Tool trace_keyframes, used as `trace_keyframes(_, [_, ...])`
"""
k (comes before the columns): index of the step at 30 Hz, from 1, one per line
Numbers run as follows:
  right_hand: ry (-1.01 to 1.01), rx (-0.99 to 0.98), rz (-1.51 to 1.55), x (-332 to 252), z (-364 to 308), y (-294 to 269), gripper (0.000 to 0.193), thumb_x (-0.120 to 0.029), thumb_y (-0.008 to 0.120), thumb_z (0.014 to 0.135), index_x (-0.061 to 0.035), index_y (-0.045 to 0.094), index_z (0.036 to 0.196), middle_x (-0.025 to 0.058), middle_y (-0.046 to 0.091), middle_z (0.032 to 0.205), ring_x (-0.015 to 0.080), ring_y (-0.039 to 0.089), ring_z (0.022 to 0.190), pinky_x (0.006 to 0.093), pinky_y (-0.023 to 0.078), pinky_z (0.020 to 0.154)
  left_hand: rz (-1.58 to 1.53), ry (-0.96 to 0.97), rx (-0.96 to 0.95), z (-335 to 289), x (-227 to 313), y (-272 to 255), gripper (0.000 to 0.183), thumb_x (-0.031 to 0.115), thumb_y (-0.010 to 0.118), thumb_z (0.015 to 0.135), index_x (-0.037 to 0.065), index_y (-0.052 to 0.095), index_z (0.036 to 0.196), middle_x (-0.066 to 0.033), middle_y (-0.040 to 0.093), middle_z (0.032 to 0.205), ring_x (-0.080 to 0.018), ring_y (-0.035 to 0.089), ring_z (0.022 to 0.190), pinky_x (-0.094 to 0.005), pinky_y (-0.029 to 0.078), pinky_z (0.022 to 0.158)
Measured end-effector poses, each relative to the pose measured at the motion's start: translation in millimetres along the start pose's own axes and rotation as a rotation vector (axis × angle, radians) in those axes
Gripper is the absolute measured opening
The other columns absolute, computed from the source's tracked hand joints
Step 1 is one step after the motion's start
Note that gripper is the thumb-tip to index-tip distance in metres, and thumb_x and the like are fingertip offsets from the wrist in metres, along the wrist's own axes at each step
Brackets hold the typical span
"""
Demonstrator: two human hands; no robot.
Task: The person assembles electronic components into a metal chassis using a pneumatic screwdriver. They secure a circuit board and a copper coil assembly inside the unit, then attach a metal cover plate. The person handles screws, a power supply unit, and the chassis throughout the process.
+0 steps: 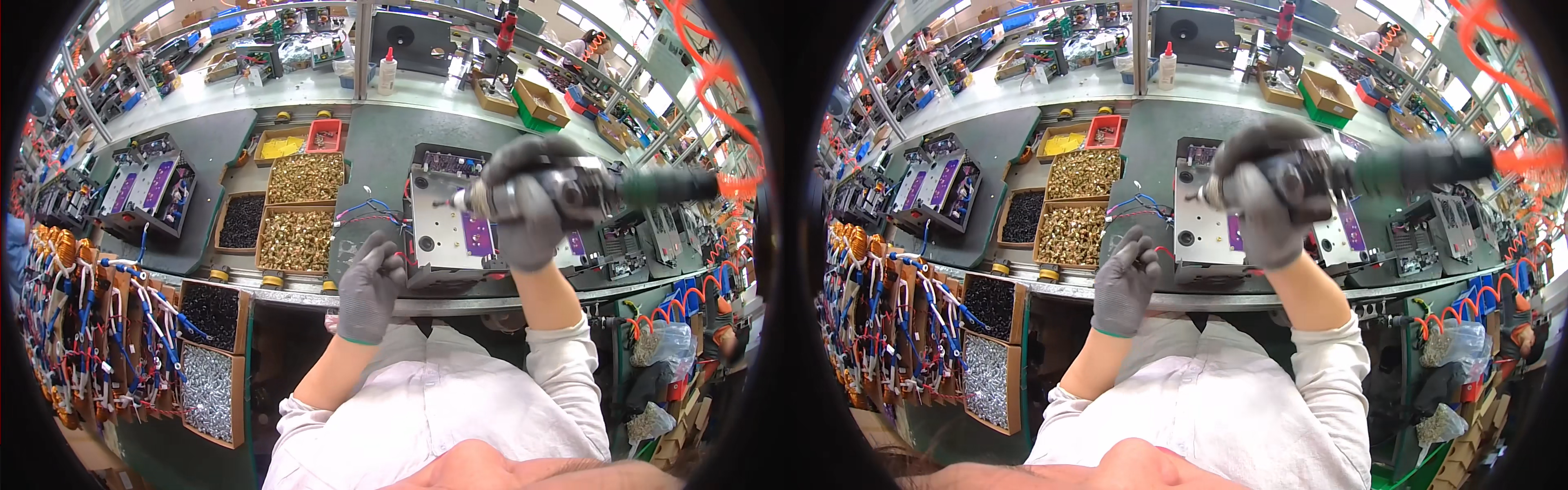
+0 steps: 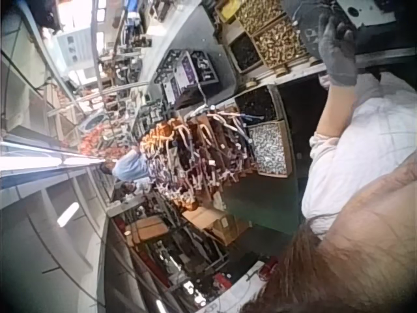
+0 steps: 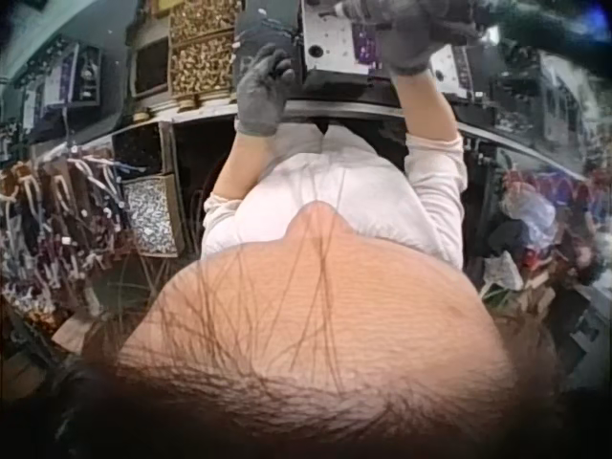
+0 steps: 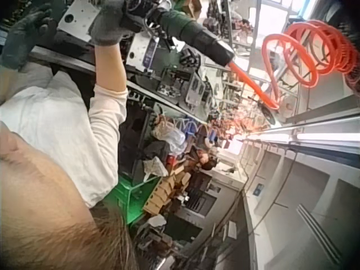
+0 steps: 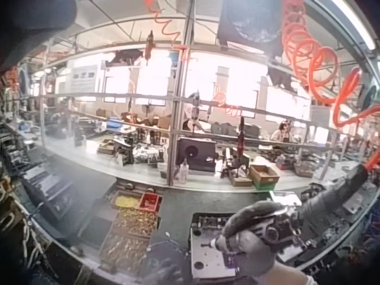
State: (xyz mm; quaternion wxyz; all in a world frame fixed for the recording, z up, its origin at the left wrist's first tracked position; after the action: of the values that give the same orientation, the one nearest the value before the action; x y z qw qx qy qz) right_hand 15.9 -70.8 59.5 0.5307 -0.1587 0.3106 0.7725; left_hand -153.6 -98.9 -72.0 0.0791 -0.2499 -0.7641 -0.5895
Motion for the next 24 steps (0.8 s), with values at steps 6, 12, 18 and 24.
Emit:
trace_keyframes(6, [0.129,0.169,-0.222,51.4,28.9,-23.4,0.037,0.006,0.055,0.076,-0.0027,0.052,0.111,0.0108,0.061,0.086,0.0185,0.062,0.070,0.0303,0.054,0.062,-0.212,-0.217,-0.026,14.6,-0.3,-50.7,0.028,0.017,0.044,0.102,0.002,0.052,0.124,-0.0059,0.065,0.094,-0.0062,0.044,0.061,-0.0160,0.038,0.045])
trace_keyframes(12, [0.223,0.267,-0.149,74.7,29.5,-38.9,0.035,0.009,0.058,0.077,-0.0007,0.053,0.110,0.0081,0.062,0.084,0.0136,0.060,0.067,0.0258,0.052,0.057,-0.274,-0.228,-0.439,16.7,-5.7,-73.7,0.029,0.027,0.044,0.102,0.006,0.055,0.119,-0.0007,0.060,0.081,-0.0096,0.049,0.056,-0.0197,0.037,0.045])
trace_keyframes(18, [0.282,0.181,-0.152,76.2,24.9,-38.9,0.032,0.009,0.058,0.077,-0.0008,0.054,0.107,0.0072,0.062,0.083,0.0128,0.060,0.068,0.0259,0.052,0.059,-0.134,-0.222,0.143,-0.5,2.9,-28.3,0.029,0.026,0.045,0.102,0.006,0.054,0.120,-0.0005,0.060,0.080,-0.0095,0.049,0.055,-0.0205,0.037,0.044])
trace_keyframes(24, [0.266,0.124,-0.221,92.8,21.2,-41.1,0.031,0.010,0.058,0.077,-0.0013,0.055,0.106,0.0055,0.061,0.081,0.0110,0.059,0.066,0.0256,0.051,0.061,-0.403,-0.254,-0.590,17.3,-14.9,-72.3,0.032,0.027,0.043,0.103,0.004,0.058,0.118,-0.0028,0.064,0.085,-0.0064,0.039,0.053,-0.0177,0.034,0.041])
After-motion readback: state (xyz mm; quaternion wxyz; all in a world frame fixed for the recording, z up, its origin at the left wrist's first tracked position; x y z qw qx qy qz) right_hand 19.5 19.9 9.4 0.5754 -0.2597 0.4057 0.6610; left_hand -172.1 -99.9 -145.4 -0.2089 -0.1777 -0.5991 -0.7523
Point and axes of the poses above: each hand's wrist, its own z-axis towards the middle knuckle, its own y-axis out of the palm, x = y × z, the point moved 1 cm from there along z, towards the middle knuckle
